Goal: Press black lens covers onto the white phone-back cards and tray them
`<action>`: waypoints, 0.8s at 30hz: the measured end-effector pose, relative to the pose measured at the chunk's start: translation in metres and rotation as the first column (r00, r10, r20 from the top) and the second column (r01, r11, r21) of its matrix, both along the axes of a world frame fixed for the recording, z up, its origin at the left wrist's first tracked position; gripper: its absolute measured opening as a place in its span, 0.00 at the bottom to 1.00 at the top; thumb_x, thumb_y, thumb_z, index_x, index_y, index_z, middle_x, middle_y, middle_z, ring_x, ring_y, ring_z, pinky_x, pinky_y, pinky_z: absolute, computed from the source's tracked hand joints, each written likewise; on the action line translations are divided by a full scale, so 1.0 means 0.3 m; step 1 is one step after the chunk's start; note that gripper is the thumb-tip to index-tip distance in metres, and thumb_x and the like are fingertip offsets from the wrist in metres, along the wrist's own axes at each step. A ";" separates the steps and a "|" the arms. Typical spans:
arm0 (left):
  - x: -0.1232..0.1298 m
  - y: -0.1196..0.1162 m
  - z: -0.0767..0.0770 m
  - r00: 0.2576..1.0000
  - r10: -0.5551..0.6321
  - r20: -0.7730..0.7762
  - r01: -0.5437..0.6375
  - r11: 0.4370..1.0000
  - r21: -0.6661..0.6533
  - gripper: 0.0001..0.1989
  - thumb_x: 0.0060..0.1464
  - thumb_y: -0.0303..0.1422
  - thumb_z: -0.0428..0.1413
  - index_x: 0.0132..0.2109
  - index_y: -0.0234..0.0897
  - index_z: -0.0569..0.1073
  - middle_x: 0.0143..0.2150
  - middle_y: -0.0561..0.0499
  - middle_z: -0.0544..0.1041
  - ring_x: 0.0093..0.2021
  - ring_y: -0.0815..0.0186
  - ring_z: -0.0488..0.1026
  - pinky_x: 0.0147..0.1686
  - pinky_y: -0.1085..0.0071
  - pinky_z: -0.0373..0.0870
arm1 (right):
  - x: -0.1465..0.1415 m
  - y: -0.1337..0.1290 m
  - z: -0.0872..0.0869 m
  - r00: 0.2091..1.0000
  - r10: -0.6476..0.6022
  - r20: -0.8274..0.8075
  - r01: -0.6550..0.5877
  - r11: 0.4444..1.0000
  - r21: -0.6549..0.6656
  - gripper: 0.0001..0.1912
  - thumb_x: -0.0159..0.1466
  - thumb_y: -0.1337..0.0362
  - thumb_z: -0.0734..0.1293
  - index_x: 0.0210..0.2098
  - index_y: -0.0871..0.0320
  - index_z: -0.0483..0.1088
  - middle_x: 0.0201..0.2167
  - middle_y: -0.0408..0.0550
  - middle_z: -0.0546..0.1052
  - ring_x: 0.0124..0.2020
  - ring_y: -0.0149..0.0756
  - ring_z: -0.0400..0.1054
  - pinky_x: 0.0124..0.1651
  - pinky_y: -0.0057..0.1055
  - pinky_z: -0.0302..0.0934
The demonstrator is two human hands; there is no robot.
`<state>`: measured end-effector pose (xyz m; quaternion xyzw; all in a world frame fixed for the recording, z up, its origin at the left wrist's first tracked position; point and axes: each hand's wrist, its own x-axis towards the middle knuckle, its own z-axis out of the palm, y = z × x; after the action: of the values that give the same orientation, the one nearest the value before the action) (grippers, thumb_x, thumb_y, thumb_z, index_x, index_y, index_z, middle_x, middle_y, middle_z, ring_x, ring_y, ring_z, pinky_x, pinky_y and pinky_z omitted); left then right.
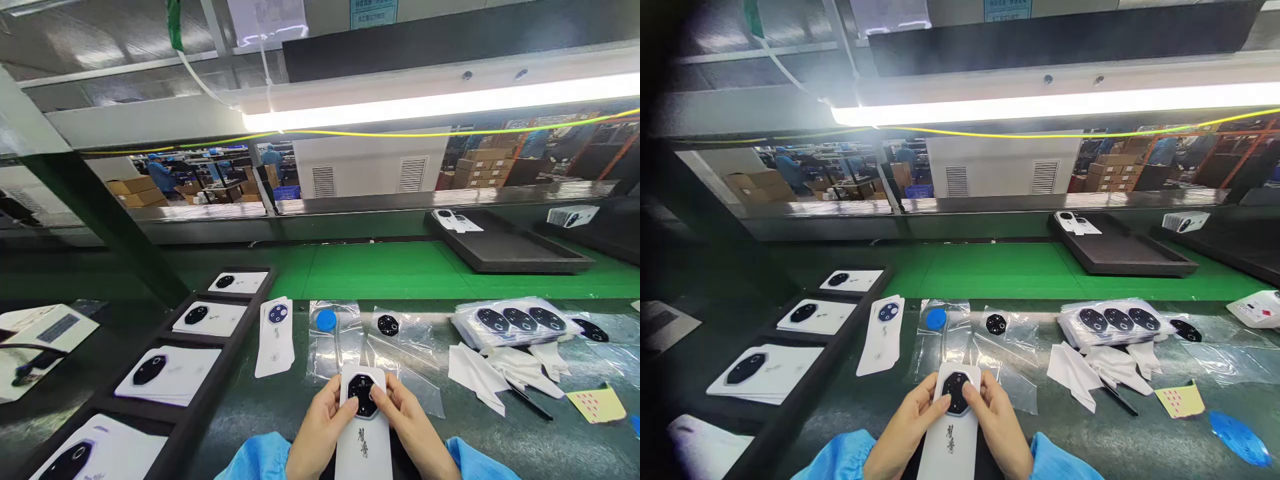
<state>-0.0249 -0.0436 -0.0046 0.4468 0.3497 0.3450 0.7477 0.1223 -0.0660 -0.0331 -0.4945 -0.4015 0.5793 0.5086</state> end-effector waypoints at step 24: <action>0.004 0.004 -0.008 0.995 0.079 0.057 -0.077 0.997 -0.031 0.25 0.40 0.45 0.67 0.43 0.37 0.74 0.41 0.47 0.78 0.46 0.56 0.73 0.47 0.65 0.66 | -0.032 -0.013 0.089 0.994 -0.096 0.043 0.098 0.995 -0.032 0.31 0.44 0.34 0.69 0.22 0.56 0.61 0.20 0.37 0.61 0.23 0.29 0.54 0.25 0.25 0.54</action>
<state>-0.0236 -0.0424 -0.0069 0.4118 0.3500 0.3817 0.7498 0.1126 -0.0698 -0.0064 -0.5338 -0.3775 0.5503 0.5194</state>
